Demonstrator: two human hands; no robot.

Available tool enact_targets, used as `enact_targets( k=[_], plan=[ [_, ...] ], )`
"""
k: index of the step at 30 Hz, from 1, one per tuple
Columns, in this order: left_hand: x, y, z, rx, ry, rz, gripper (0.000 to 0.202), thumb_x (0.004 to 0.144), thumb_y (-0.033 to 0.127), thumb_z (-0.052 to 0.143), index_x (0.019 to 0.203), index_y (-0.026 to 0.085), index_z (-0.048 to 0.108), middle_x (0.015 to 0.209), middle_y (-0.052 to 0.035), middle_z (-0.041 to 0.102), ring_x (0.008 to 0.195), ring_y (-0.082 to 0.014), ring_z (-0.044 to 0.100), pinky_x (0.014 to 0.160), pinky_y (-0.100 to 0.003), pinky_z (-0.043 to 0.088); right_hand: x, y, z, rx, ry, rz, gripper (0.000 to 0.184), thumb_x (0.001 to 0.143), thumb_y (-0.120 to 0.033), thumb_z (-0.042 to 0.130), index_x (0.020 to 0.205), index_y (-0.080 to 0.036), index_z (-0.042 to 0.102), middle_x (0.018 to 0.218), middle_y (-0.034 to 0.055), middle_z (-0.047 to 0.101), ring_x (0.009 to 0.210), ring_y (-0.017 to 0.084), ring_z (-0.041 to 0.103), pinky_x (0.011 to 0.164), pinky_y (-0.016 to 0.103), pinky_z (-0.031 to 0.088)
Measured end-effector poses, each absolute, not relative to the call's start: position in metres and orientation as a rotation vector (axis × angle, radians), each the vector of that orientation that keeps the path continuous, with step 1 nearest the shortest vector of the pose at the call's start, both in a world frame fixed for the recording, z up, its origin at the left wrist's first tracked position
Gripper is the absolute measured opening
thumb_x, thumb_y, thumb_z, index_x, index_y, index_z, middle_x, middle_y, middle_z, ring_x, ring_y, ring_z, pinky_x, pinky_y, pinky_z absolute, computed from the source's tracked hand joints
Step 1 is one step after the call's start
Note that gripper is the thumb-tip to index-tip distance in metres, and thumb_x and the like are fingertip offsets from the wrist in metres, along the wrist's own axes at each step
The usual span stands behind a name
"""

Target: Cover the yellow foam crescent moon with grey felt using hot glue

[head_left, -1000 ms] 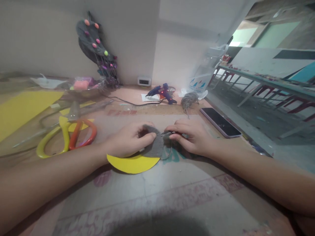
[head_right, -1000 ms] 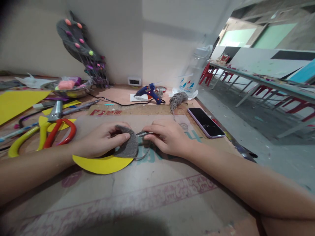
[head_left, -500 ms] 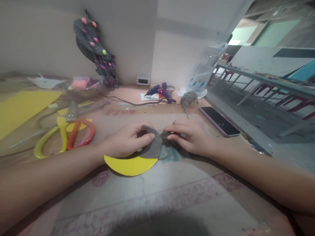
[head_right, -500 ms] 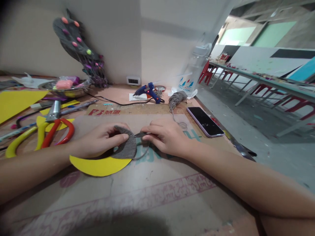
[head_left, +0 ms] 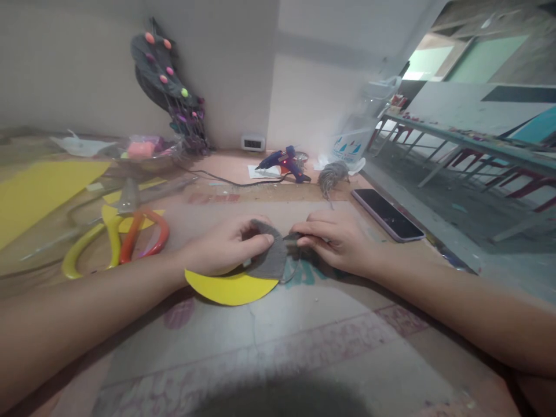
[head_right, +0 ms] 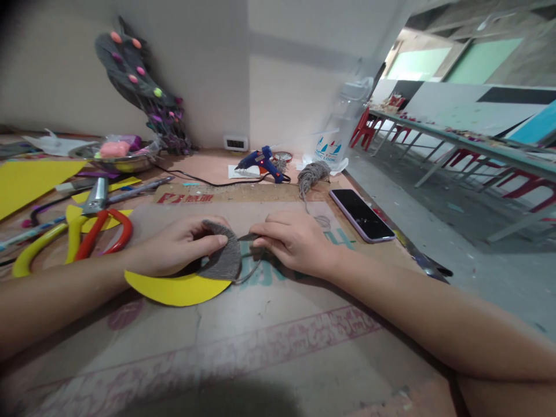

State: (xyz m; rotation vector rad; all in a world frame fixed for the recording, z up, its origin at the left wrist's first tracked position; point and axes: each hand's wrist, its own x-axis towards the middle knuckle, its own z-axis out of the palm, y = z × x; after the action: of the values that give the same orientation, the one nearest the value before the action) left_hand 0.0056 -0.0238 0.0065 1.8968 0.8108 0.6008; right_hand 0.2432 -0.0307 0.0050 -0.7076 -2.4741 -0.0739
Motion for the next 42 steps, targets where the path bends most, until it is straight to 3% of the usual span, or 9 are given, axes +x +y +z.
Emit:
enact_targets(
  k=[42],
  plan=[
    [0.0036,-0.0245,0.0084,2.044,0.823,0.550,0.020,0.086,0.033,0.048,0.083,0.017,0.058,0.071,0.0026,0.051,0.064,-0.0114,0.047,0.058,-0.022,0.040,0.2400,-0.0313,0.0065,-0.668,-2.510,-0.100,0.025,0.096,-0.030,0.047,0.098,-0.014,0.066,0.067,0.0022,0.058,0.059,0.012,0.050,0.056,0.025,0.033]
  ],
)
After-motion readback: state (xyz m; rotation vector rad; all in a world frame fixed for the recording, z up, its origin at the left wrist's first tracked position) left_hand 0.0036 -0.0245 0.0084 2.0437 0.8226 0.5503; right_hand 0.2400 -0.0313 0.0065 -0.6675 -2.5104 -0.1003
